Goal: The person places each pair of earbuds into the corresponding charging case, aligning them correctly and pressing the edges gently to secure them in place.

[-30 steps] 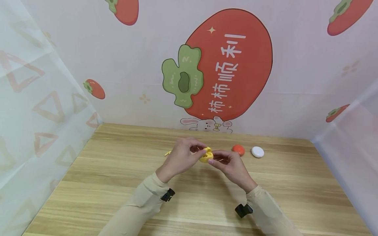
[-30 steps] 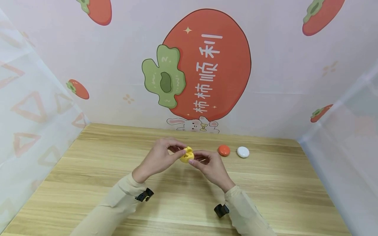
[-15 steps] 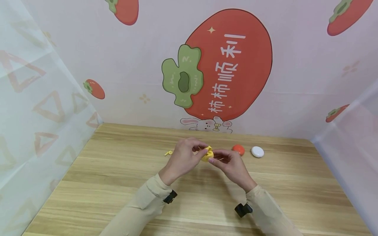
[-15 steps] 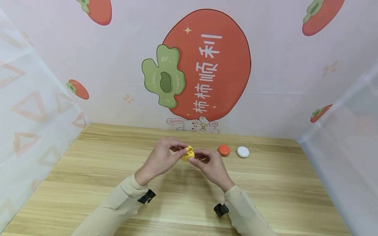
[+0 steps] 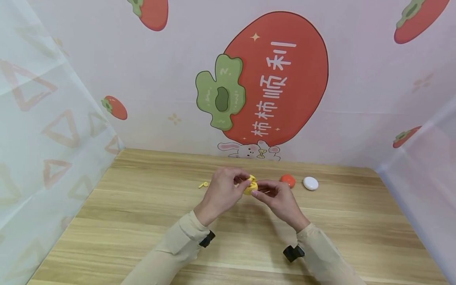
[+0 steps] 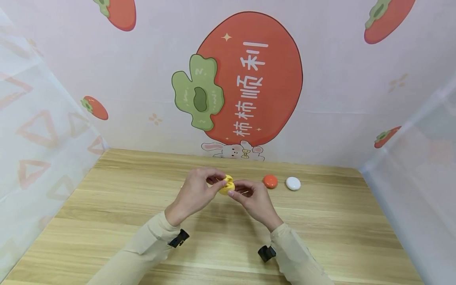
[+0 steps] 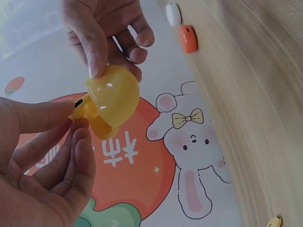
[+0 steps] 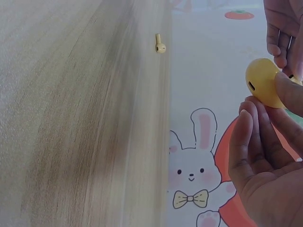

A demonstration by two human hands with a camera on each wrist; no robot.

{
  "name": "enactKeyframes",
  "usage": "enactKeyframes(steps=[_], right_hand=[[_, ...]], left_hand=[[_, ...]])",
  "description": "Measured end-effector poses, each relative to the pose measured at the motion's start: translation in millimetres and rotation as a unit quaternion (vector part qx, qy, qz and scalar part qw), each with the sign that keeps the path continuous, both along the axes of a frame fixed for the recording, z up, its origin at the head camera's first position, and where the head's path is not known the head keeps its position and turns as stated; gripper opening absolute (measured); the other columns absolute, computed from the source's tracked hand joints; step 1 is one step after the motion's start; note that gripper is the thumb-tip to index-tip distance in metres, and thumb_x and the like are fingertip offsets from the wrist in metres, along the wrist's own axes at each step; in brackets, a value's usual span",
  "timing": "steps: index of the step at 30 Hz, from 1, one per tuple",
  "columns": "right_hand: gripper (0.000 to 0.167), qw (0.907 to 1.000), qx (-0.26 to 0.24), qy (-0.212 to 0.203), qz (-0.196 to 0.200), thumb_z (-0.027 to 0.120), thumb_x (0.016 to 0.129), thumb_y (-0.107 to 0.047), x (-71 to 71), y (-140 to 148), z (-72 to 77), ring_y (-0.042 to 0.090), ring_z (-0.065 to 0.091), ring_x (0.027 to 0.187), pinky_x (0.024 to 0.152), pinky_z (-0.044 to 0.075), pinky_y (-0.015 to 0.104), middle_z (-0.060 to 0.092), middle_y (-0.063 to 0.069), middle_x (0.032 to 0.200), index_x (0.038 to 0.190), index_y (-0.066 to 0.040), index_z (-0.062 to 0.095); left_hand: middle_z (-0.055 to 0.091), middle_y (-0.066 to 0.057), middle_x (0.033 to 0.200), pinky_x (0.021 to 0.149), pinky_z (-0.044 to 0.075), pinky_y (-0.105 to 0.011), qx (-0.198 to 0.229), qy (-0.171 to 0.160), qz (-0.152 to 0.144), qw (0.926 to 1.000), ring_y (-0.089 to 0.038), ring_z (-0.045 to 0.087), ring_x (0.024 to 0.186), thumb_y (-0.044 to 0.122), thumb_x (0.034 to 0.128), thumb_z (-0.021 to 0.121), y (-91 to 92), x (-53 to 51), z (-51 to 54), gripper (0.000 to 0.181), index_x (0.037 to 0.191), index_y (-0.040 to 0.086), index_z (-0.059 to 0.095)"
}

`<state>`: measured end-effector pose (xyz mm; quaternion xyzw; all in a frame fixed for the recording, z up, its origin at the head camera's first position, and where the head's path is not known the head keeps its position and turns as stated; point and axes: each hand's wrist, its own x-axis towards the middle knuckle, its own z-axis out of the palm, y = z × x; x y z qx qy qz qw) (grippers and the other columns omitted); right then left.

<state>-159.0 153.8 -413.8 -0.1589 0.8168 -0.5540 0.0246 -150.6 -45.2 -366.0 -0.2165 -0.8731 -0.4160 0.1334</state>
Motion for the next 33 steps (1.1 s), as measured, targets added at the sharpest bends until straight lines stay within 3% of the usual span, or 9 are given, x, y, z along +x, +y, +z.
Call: enactKeyframes(steps=[7,24,33], right_hand=[[0.03,1.0,-0.001,-0.004,0.0,0.08,0.089,-0.014,0.4,1.1,0.9,0.022,0.069,0.094,0.08,0.059,0.029,0.074,0.007,0.105,0.117,-0.004,0.074],[0.03,1.0,0.007,-0.001,0.0,0.08,0.089,-0.014,-0.5,0.6,0.5,0.022,0.069,0.093,0.08,0.059,0.028,0.074,0.006,0.104,0.117,-0.005,0.074],[0.029,1.0,0.003,0.005,0.006,0.08,0.089,-0.013,-0.8,0.2,1.1,0.022,0.069,0.093,0.08,0.059,0.029,0.074,0.005,0.103,0.116,-0.005,0.074]], left_hand=[[0.074,-0.001,0.084,0.062,0.053,-0.02,0.011,-0.013,0.007,0.9998,-0.013,0.066,0.073,0.006,0.0879,0.079,-1.2,0.4,2.4,0.007,0.095,0.005,0.079],[0.075,-0.002,0.091,0.069,0.055,-0.025,-0.029,0.005,0.014,0.9995,-0.014,0.068,0.081,0.006,0.0895,0.078,2.4,5.5,4.1,0.008,0.097,0.006,0.079],[0.075,-0.003,0.088,0.066,0.054,-0.024,-0.04,0.003,0.019,0.999,-0.013,0.067,0.077,0.004,0.0902,0.076,6.8,7.1,5.3,0.006,0.095,0.005,0.079]])
